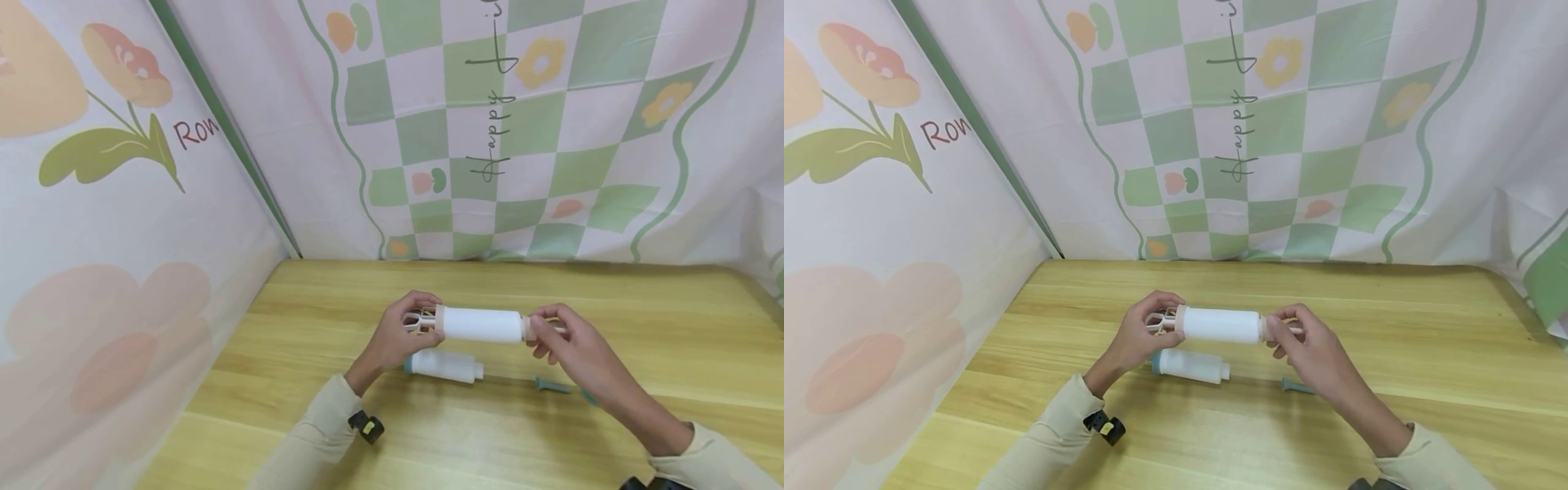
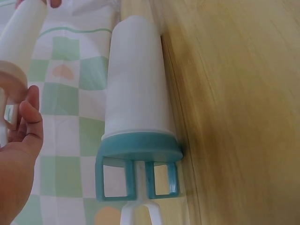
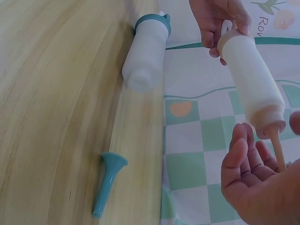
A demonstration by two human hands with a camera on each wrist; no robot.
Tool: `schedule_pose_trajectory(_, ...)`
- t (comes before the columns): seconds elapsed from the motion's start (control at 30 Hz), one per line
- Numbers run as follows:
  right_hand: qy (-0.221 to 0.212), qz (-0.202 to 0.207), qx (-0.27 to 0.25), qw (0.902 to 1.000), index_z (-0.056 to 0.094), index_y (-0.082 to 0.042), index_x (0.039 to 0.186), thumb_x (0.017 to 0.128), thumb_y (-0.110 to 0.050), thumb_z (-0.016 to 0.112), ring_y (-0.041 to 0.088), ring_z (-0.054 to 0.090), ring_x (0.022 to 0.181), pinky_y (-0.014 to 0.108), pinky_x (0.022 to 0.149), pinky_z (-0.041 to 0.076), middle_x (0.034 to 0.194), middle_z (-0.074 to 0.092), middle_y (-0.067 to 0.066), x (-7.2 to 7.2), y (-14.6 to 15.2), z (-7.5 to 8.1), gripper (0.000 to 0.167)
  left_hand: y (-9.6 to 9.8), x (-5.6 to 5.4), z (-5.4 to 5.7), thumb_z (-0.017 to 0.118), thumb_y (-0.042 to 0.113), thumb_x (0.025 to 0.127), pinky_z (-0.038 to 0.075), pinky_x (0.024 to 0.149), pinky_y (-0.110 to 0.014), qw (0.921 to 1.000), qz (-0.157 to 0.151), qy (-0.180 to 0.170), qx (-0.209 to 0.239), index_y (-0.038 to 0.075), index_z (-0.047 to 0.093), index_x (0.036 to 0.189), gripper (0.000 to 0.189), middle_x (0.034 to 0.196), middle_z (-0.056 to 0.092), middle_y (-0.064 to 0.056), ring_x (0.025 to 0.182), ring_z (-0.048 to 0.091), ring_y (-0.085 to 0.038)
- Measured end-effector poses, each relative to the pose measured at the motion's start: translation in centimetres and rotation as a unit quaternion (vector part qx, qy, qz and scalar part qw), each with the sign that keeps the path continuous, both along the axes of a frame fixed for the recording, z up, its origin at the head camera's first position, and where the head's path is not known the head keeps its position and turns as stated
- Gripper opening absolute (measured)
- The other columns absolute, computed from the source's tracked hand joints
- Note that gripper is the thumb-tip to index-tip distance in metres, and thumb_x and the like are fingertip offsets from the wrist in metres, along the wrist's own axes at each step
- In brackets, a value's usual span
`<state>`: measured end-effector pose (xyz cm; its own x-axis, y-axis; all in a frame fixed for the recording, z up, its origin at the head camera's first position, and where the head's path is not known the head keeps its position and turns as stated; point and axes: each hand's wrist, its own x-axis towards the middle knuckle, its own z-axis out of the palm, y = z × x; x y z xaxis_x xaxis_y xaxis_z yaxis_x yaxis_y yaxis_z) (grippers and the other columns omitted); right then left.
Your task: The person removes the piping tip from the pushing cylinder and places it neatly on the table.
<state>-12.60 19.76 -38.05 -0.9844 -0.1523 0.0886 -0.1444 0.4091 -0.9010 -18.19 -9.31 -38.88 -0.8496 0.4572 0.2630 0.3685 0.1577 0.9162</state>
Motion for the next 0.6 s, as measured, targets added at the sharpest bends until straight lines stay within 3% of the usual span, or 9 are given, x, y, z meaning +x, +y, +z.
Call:
schedule_pose_trajectory(0.07,-0.005,-0.004,-0.001,1.0,0.047,0.006,0.129,0.109,-0.03,0.043,0.019,0.062,0.082,0.029,0.066,0.053,0.098,0.064,0.013,-0.1,-0.1,0.0,0.041,-0.1,-0.6,-1.0,0.074,0.001,0.084,0.055,0.076,-0.029,1.0,0.0,0.0,-0.003,0.002,0.06,0.125,0.044,0.116,0.064,-0.013,0.091,0.062,-0.013)
schedule_pose_trajectory(0.2,-0.018,-0.005,-0.009,0.9998,0.048,0.006,0.128,0.108,-0.03,0.047,0.02,0.064,0.081,0.029,0.065,0.054,0.094,0.065,0.011,-0.2,-0.2,0.0,0.041,-0.2,-0.9,-1.6,0.075,0.004,0.084,0.055,0.077,-0.03,1.0,0.001,0.007,-0.001,0.006,0.061,0.125,0.044,0.116,0.064,-0.011,0.093,0.062,-0.015)
schedule_pose_trajectory(0.4,-0.013,0.004,-0.012,0.9998,0.045,0.004,0.131,0.105,-0.028,0.056,0.023,0.066,0.088,0.032,0.068,0.055,0.112,0.064,0.018,-0.1,-0.1,0.0,0.043,-0.5,-1.1,-2.0,0.077,0.011,0.085,0.055,0.078,-0.032,0.9998,-0.001,0.019,0.003,0.01,0.062,0.124,0.042,0.115,0.065,-0.008,0.094,0.063,-0.017)
schedule_pose_trajectory(0.6,-0.001,0.012,-0.018,0.9998,0.043,0.003,0.133,0.104,-0.027,0.056,0.026,0.065,0.093,0.031,0.069,0.055,0.123,0.058,0.022,0.0,-0.1,-0.1,0.044,-0.5,-1.2,-2.0,0.077,0.013,0.085,0.056,0.078,-0.033,0.9998,-0.001,0.021,0.006,0.01,0.062,0.124,0.042,0.114,0.065,-0.007,0.093,0.064,-0.018)
